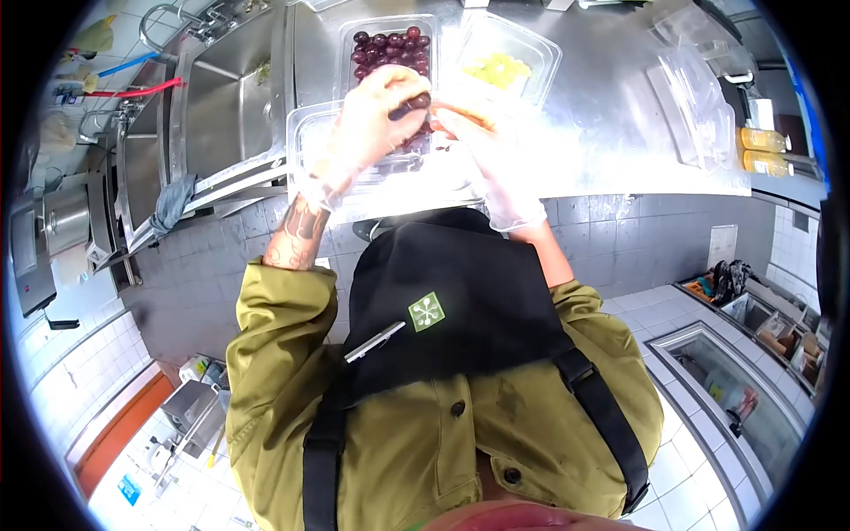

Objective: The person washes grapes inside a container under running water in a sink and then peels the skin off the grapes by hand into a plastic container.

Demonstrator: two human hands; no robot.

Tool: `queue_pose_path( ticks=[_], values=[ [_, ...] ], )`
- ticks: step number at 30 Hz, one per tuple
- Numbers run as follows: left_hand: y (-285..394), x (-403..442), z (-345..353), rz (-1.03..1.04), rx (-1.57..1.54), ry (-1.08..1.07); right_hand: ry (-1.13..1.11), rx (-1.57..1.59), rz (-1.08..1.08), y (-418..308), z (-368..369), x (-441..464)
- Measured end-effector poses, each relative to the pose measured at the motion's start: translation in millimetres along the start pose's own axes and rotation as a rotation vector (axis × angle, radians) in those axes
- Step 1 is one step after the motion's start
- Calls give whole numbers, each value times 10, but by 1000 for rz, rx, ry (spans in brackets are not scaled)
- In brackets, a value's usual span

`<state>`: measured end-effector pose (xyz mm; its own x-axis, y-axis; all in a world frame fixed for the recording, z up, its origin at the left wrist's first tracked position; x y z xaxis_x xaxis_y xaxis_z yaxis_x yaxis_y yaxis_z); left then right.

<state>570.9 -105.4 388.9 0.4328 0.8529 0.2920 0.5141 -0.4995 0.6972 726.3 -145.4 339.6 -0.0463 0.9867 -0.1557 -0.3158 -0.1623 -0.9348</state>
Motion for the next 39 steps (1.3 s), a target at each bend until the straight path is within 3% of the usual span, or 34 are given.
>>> queue_pose_path(
  ticks=[9,15,19,25,26,30,33,39],
  values=[
    [200,-344,73,11,362,148,-62,-88,72,249,146,81],
    [153,-384,194,11,381,92,-13,-327,71,364,80,157],
    [256,-360,163,99,288,84,-53,-206,122,351,-2,186],
    [-28,-439,238,-302,-439,273,-8,12,64,527,-152,220],
    [-78,-492,279,-457,-648,230,16,16,57,572,-178,234],
    [-75,-490,207,-638,-1176,271,-7,63,12,351,-41,148],
    [-93,-504,216,-631,-1097,267,-76,-61,45,191,73,63],
    [-235,-524,284,-560,-1473,212,-168,356,141,222,118,81]
  ],
)
Point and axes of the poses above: each hand's wrist, its own x-axis towards the middle knuckle, its own z-axis out of the palm, y = z × x, the point moved 4 cm from there along x, towards the middle knuckle, and after that the axes turned 2 degrees about -x, right-handed, at the moved point
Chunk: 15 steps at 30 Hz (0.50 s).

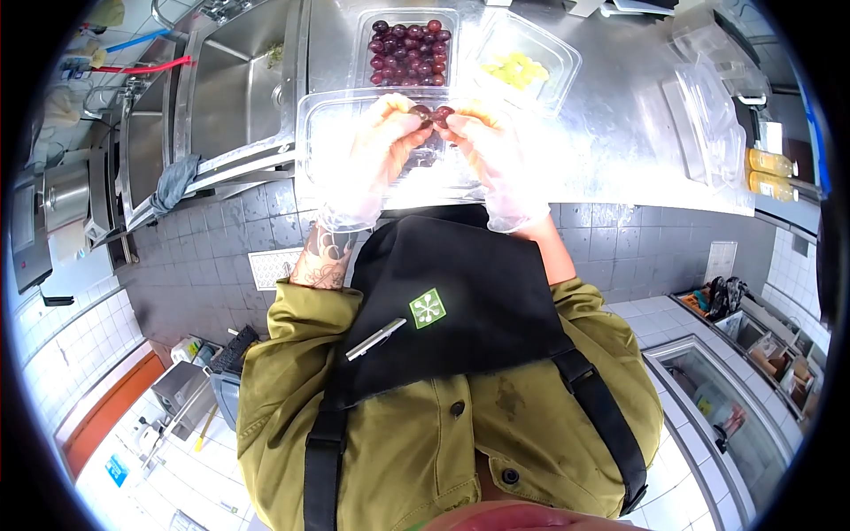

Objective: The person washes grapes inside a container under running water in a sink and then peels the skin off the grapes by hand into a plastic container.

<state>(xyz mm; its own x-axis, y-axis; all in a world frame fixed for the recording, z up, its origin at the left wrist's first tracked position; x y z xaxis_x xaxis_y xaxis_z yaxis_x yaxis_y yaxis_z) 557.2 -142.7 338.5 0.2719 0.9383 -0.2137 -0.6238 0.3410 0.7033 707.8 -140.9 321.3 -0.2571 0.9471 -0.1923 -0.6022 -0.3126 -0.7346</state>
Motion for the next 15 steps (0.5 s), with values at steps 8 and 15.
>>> queue_pose_path(
  ticks=[8,15],
  values=[
    [-3,-23,-195,-98,-204,0,-33,-763,-289,-2,-114,14],
    [-144,-7,-304,-144,-165,-71,-45,-1084,-502,-165,298,-58]
  ],
)
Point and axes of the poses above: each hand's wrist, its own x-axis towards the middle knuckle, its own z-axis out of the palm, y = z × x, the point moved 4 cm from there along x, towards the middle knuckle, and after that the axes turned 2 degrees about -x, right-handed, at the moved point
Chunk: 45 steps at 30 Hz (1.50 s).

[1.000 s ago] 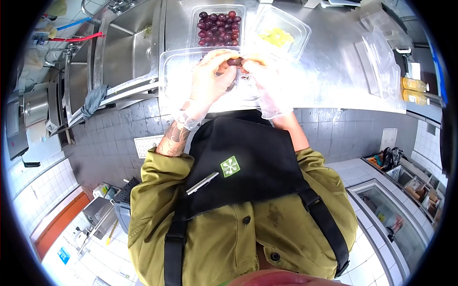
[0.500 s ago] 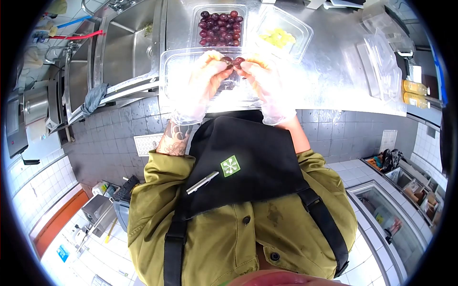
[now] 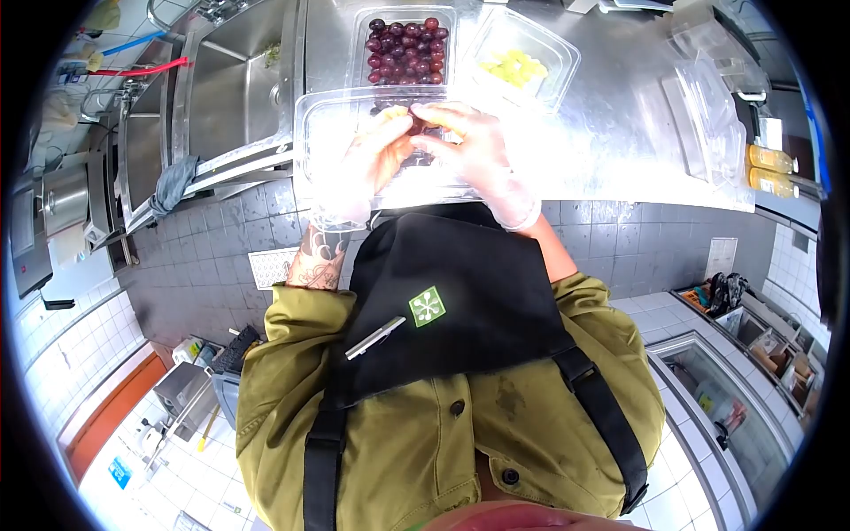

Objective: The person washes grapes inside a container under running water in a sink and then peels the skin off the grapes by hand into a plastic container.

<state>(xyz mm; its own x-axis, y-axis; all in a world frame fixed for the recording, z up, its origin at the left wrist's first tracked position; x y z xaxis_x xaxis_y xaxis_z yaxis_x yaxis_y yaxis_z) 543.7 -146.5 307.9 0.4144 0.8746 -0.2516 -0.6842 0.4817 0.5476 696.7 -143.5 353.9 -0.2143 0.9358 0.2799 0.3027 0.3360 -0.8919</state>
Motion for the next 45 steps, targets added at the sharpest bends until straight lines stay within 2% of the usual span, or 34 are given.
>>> queue_pose_path(
  ticks=[3,6,15,21,24,27,30,32,34,37,40,43,45],
  values=[
    [8,-55,78,-38,147,175,-20,-65,-6,32,-9,13],
    [94,-137,214,-90,316,229,-48,-102,19,91,12,-5],
    [114,-55,174,-223,449,58,-128,-36,245,186,-19,-59],
    [110,-26,192,-290,498,37,-179,30,351,261,-27,-56],
    [131,-24,193,-260,442,28,-125,189,425,319,-32,-57],
    [203,-73,246,-208,370,30,-19,698,478,478,33,-91],
    [189,-63,-5,-167,273,70,28,604,456,594,-12,-147],
    [177,-101,-88,-147,198,100,-24,-26,-62,358,-71,-161],
    [164,-130,-101,-133,177,137,-19,-349,-82,134,-53,-181],
    [160,-197,-74,-101,236,194,74,-95,-11,152,-8,-102],
    [177,-212,28,-56,277,214,-78,-63,171,123,21,-34],
    [240,-238,111,14,311,239,-159,-133,245,179,60,-36],
    [269,-278,144,29,391,245,-75,-84,92,145,67,-45]
  ],
)
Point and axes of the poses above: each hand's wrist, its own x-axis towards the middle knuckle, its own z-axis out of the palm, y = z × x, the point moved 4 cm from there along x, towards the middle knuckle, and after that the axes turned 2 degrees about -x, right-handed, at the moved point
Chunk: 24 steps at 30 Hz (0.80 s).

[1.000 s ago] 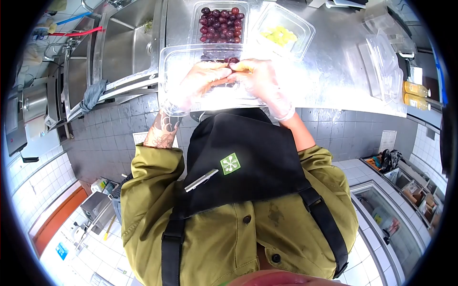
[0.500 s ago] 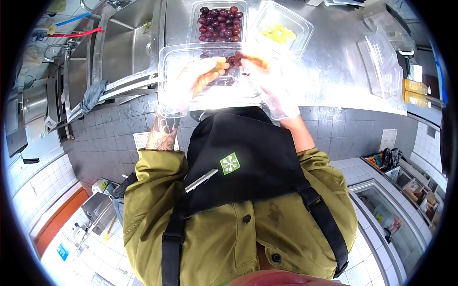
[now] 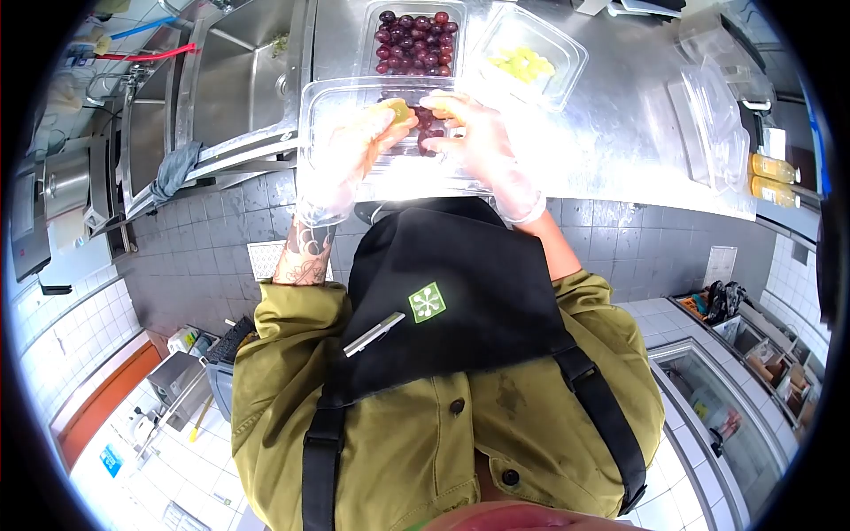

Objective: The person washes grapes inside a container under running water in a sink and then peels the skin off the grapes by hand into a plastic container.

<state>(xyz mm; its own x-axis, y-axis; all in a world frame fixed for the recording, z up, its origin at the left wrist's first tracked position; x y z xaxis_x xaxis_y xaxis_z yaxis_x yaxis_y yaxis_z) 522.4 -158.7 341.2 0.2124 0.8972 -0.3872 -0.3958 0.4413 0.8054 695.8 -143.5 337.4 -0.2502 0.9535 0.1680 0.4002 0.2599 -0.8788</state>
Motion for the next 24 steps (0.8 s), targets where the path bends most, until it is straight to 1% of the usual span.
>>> queue_pose_path(
  ticks=[1,4,7,9,10,12,15,18,21,22,24],
  values=[
    [13,-9,23,2,18,6,44,23,-75,-31,-4,-1],
    [11,-9,84,11,95,34,-3,178,-29,-125,40,14],
    [-20,10,89,33,205,70,5,103,62,-96,54,21],
    [-28,23,89,52,261,83,6,167,71,-83,71,36],
    [-34,28,106,50,268,59,6,198,77,-82,81,33],
    [-20,51,142,49,282,12,25,115,86,-159,42,50],
    [68,49,180,-49,292,-50,26,57,78,-136,33,83],
    [66,82,140,-44,345,-35,36,68,109,-83,50,97],
    [39,106,151,111,490,92,0,153,223,-42,60,102],
    [68,91,180,158,595,124,-22,191,270,-32,66,106],
    [146,41,260,250,803,183,-95,131,276,-116,18,127]
  ],
)
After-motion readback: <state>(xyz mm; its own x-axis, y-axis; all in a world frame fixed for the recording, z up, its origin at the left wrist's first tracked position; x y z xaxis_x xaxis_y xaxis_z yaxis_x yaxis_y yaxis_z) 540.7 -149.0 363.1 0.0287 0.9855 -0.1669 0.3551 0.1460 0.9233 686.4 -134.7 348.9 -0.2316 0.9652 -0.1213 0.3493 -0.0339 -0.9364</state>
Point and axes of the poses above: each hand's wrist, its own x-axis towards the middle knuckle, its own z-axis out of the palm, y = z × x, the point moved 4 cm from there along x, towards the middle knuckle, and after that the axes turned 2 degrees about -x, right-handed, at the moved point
